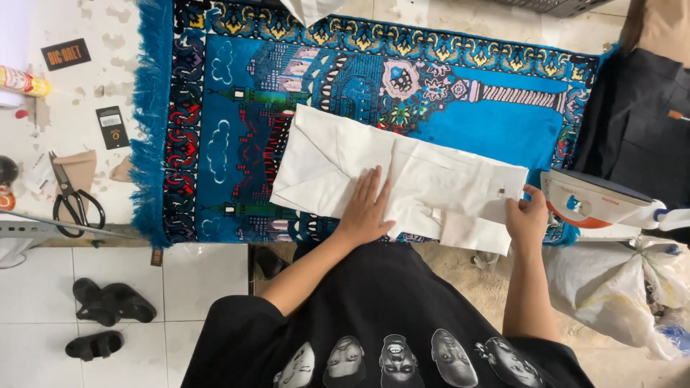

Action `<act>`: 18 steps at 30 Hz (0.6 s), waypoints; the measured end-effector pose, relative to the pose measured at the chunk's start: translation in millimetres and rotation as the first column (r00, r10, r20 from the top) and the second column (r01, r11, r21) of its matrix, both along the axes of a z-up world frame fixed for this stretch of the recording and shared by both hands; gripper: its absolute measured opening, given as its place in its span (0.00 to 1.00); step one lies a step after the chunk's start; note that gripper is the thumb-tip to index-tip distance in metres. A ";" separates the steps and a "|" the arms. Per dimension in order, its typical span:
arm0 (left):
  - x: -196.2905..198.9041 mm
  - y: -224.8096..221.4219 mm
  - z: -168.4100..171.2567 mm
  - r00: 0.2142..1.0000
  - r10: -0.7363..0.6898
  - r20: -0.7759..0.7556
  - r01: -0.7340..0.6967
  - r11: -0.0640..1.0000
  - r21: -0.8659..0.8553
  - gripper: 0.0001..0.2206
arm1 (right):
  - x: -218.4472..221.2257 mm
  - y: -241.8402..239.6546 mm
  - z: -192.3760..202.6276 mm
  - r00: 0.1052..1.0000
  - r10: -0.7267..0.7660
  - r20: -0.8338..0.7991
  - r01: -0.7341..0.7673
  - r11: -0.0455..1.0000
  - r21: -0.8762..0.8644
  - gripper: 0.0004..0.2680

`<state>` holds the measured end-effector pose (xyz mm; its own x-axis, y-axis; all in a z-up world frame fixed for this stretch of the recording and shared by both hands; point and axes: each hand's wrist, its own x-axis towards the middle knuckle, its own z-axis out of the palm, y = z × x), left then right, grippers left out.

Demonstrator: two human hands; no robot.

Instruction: Ironing a white shirt on a patterned mat and then folding it into a neat rectangle.

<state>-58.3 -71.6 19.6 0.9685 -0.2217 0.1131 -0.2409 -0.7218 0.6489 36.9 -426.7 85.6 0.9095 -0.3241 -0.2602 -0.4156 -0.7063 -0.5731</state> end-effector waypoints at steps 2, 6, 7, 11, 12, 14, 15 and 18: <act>-6.6 -10.5 -10.4 0.994 -0.107 0.014 0.106 0.992 0.067 0.44 | -2.1 2.4 9.3 0.996 -0.068 -0.058 0.069 0.998 0.016 0.19; -8.2 -14.8 -40.9 0.958 -0.272 -0.086 0.285 0.931 0.227 0.41 | -8.2 2.6 21.6 0.996 -0.057 -0.072 0.057 0.998 -0.004 0.18; -7.5 -13.1 -34.6 0.958 -0.275 -0.086 0.288 0.930 0.227 0.41 | -7.8 -10.2 12.2 0.996 -0.061 -0.071 0.060 0.998 -0.005 0.18; -5.9 -16.1 -26.4 0.943 -0.296 -0.156 0.331 0.888 0.319 0.40 | -6.1 -33.1 1.5 0.987 0.144 0.077 -0.111 0.936 -0.336 0.15; -5.7 -19.0 -28.4 0.940 -0.299 -0.164 0.339 0.867 0.365 0.39 | -4.8 -31.3 5.4 0.983 0.154 0.102 -0.112 0.934 -0.339 0.15; -8.1 -20.4 -30.0 0.969 -0.243 0.052 0.212 0.916 0.339 0.33 | 2.6 -23.4 21.6 0.981 0.127 0.144 -0.089 0.965 -0.249 0.13; -10.6 -21.1 -30.7 0.951 -0.170 0.258 0.093 0.954 0.287 0.28 | 5.6 -19.4 29.3 0.979 0.096 0.180 -0.068 0.986 -0.152 0.11; -16.4 -24.2 -47.8 0.966 -0.093 0.240 0.040 0.976 0.216 0.20 | 7.2 45.3 84.1 0.984 -0.008 0.177 -0.034 0.973 0.228 0.13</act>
<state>-74.7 -95.8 -28.3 0.8984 -0.3285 0.2917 -0.4265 -0.8112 0.4001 44.1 -381.4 169.7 0.9513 -0.2623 -0.1620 -0.2856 -0.5520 -0.7834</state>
